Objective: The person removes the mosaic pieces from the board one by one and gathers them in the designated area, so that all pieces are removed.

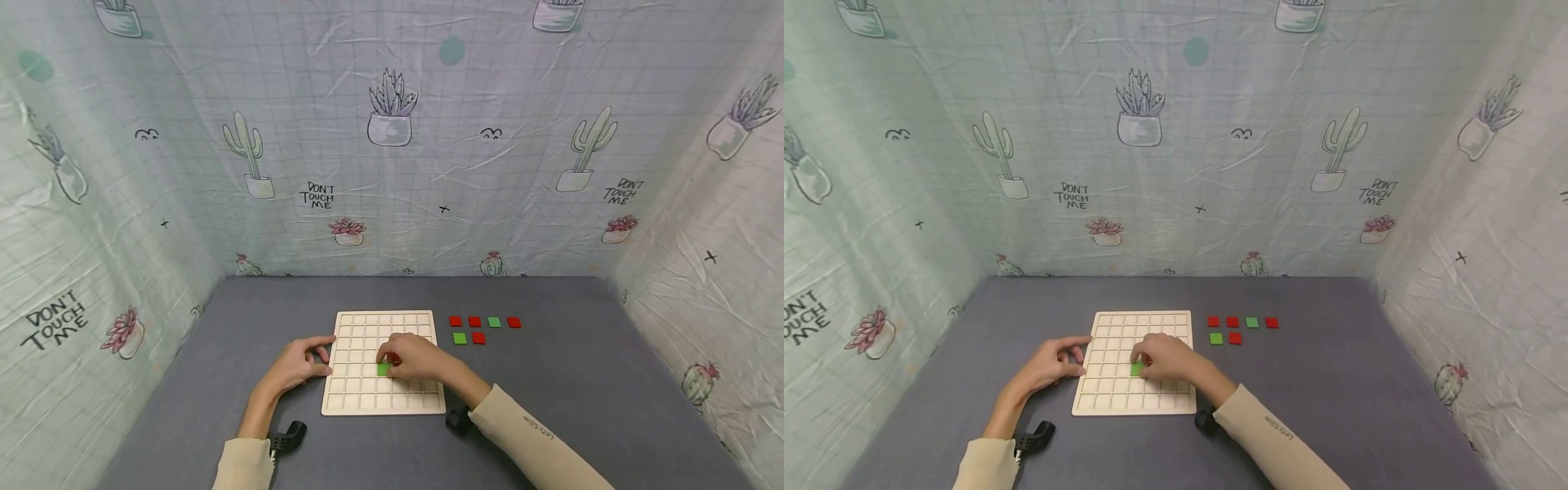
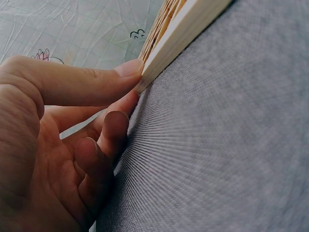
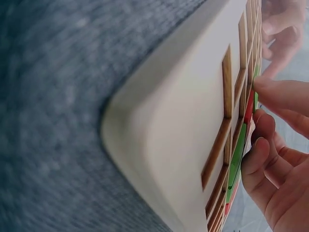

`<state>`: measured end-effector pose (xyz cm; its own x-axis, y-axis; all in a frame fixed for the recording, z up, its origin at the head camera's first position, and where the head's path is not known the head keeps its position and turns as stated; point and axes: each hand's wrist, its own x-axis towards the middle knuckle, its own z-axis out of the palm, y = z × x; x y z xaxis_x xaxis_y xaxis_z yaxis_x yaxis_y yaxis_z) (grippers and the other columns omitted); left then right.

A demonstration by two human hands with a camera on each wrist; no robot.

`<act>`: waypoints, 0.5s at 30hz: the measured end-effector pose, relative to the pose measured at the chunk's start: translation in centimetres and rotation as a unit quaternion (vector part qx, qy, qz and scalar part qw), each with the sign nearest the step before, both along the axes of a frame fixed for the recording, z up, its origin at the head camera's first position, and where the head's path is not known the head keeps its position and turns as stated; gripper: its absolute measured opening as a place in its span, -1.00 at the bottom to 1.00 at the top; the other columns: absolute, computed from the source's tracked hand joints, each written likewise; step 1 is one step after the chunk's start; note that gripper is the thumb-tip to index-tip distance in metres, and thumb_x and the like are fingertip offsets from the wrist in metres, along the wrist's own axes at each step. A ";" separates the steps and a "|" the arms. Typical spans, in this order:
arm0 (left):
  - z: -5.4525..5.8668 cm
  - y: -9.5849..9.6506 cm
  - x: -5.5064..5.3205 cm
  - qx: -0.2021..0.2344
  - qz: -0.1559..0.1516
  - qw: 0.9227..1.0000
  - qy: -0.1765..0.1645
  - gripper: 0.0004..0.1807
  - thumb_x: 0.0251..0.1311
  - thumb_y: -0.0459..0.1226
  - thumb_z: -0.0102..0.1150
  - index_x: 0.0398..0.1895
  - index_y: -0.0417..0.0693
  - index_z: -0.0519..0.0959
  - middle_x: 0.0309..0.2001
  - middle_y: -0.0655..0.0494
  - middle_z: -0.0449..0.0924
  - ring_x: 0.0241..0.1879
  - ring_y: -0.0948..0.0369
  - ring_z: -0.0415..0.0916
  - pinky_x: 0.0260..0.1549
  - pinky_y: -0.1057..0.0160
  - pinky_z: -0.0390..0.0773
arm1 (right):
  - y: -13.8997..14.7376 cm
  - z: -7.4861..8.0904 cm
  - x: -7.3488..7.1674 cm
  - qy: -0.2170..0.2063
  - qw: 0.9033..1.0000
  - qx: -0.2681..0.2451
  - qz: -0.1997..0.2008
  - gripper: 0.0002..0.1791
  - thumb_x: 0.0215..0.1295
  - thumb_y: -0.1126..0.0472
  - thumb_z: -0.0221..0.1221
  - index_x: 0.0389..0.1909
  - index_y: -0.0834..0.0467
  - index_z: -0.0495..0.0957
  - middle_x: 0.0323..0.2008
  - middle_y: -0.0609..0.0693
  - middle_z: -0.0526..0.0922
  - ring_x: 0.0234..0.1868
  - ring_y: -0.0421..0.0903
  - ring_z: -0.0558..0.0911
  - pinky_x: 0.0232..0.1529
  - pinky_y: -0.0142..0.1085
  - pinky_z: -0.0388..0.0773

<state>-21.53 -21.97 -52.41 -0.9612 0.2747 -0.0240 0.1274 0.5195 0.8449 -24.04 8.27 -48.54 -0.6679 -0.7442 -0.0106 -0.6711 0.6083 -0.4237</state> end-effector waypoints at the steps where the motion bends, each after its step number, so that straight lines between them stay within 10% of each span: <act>1: 0.0 0.0 0.0 0.000 0.000 1.000 0.001 -0.31 0.07 -0.35 0.48 0.35 -0.12 0.55 -0.23 -0.01 0.64 -0.72 0.35 0.21 -0.71 0.30 0.37 | 0.0 0.0 0.0 -0.001 1.000 0.000 -0.002 -0.79 0.24 0.20 0.40 -0.10 -0.03 0.76 -0.28 -0.16 0.63 -0.29 -0.31 0.50 -0.24 -0.44 0.45; 15: -0.1 0.0 -0.1 -0.001 0.000 1.000 0.000 -0.31 0.07 -0.35 0.48 0.35 -0.12 0.55 -0.23 0.00 0.64 -0.73 0.36 0.20 -0.72 0.31 0.36 | -0.1 0.3 0.4 -0.011 1.000 0.002 -0.013 -0.79 0.26 0.19 0.35 -0.10 -0.09 0.67 -0.25 -0.17 0.60 -0.25 -0.26 0.54 -0.23 -0.41 0.47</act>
<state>-21.61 -22.01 -52.47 -0.9611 0.2751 -0.0239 0.1283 0.5217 0.8434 -23.63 8.20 -48.24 -0.6865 -0.7265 -0.0291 -0.6453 0.6272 -0.4361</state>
